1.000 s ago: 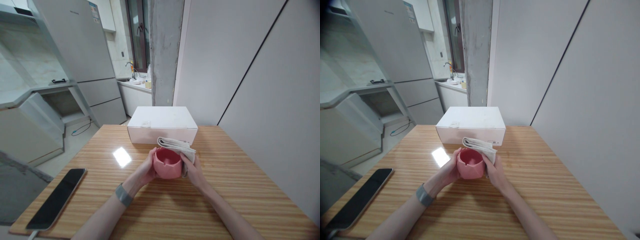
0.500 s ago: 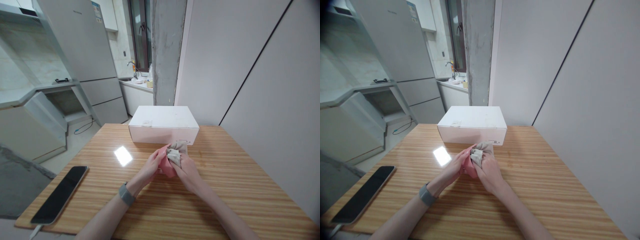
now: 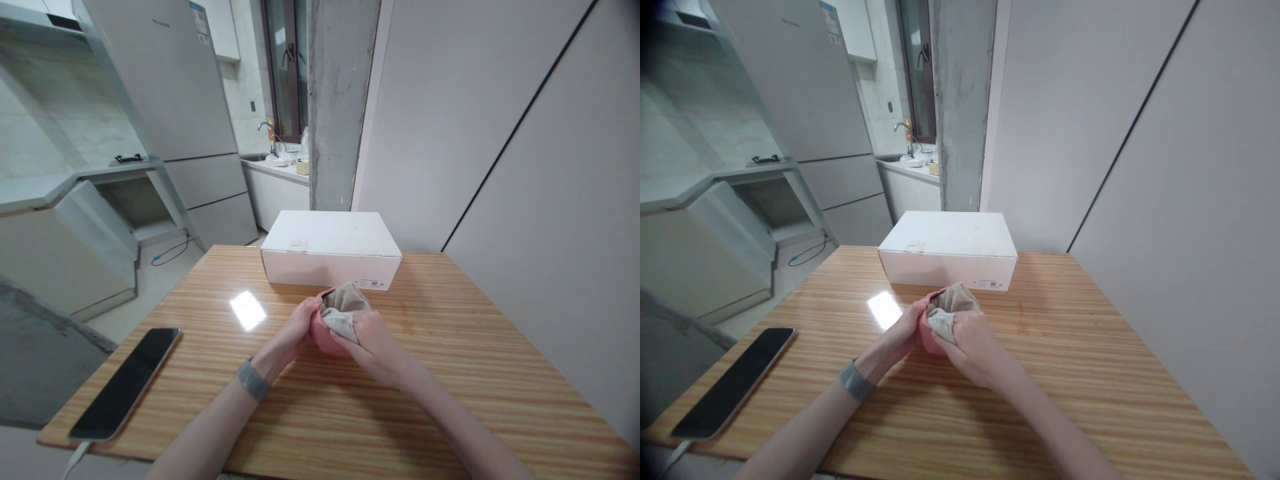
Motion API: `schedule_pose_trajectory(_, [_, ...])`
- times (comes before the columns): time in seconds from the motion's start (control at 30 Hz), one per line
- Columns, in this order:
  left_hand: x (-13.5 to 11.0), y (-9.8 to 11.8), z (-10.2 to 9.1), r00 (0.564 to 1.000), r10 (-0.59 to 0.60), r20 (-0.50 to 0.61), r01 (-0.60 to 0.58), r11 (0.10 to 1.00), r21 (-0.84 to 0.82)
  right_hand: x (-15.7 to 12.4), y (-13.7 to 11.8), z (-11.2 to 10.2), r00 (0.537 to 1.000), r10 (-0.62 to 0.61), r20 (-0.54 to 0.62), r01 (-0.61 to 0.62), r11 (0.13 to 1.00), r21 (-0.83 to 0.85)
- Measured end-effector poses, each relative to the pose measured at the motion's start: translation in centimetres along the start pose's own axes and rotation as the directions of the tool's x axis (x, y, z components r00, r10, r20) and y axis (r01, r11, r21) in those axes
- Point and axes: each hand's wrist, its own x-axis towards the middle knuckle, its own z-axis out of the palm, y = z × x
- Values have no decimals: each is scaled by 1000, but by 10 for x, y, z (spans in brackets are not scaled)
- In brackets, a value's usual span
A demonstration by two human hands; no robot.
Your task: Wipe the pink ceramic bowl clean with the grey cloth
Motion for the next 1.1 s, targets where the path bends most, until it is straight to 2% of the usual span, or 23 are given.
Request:
schedule_pose_trajectory(0.13, [-6, -2, 8, 997, -66, 44, 70, 993, -93, 4, 0, 2, 992, 48, -119, -59, 994, -87])
schedule_pose_trajectory(0.3, [-13, -3, 28, 982, 69, 174, -31, 977, -210, 2, 1, 10, 963, 151, -221, -193, 964, -181])
schedule_pose_trajectory(0.37, [-15, -4, 34, 981, 101, 164, -59, 968, -242, 1, 0, 15, 962, 145, -233, -194, 959, -206])
schedule_pose_trajectory(0.43, [-16, -4, 35, 987, 77, 141, -39, 967, -252, 0, -2, 20, 965, 118, -235, -175, 955, -238])
schedule_pose_trajectory(0.57, [-15, -4, 33, 995, 31, 98, -9, 976, -218, -1, -7, 26, 973, 55, -226, -123, 946, -300])
schedule_pose_trajectory(0.67, [-14, -3, 29, 997, 59, 53, -50, 985, -164, -5, -8, 26, 980, -52, -191, -9, 952, -307])
schedule_pose_trajectory(0.8, [-10, -4, 20, 1000, 27, 9, -26, 988, -150, -10, -7, 24, 978, -152, -142, 99, 942, -322])
schedule_pose_trajectory(0.87, [-10, -5, 16, 999, 20, 27, -15, 986, -166, -10, -6, 24, 981, -142, -134, 92, 942, -324])
schedule_pose_trajectory(1.0, [-13, -5, 14, 991, -38, 129, 56, 988, -144, -8, -2, 20, 984, -52, -171, -4, 949, -315])
schedule_pose_trajectory(1.1, [-18, -4, 15, 992, -51, 118, 61, 995, -83, -7, -1, 18, 982, -14, -186, -45, 950, -308])
